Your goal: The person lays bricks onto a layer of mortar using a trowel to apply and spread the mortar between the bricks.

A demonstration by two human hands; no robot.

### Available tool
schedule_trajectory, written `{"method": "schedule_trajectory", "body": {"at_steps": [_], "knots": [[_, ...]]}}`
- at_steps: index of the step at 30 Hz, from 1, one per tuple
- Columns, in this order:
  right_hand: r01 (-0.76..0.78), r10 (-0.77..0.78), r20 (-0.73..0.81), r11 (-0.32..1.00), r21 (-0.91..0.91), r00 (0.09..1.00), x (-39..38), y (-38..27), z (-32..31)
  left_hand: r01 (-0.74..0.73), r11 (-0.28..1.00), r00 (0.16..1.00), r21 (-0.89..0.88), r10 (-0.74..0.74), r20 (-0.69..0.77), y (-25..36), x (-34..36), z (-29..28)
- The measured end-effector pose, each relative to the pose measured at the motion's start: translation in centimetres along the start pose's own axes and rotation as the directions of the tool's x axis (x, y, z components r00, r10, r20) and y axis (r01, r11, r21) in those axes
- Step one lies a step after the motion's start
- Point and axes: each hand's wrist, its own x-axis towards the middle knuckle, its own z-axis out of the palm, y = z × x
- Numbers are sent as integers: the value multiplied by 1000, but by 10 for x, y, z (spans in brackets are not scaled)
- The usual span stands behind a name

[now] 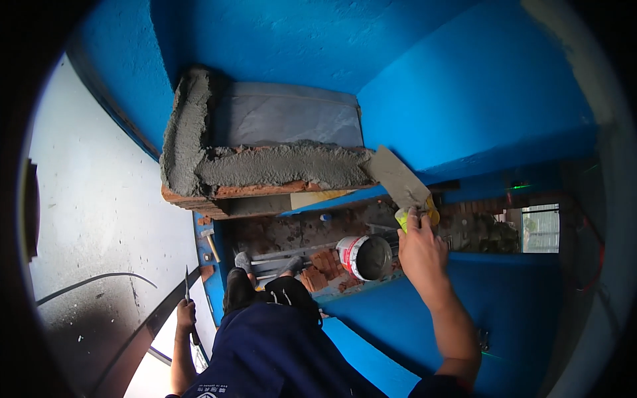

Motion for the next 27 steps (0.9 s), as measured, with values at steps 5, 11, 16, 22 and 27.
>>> {"method": "schedule_trajectory", "body": {"at_steps": [5, 11, 16, 22, 27], "knots": [[-61, 54, -103, 996, -64, 993, -7, 4, 5, -19, 999, 1000, 40, 20, -21, -3, 6, -2], [-106, 187, -285, 955, 277, 940, -24, 7, 18, 135, 991, 991, 2, -135, 19, 5, -3, -4], [-181, 308, 106, 227, 957, 946, -39, 0, 128, 109, 991, 994, 76, -106, -36, -31, 6, 4], [-263, 65, 441, -722, 640, 895, -22, -95, 196, 57, 990, 993, 130, -70, 91, -36, 0, 5], [-286, -135, 316, -815, 504, 939, -12, -149, 193, 124, 984, 990, 126, -131, 53, -24, -5, -5]]}}
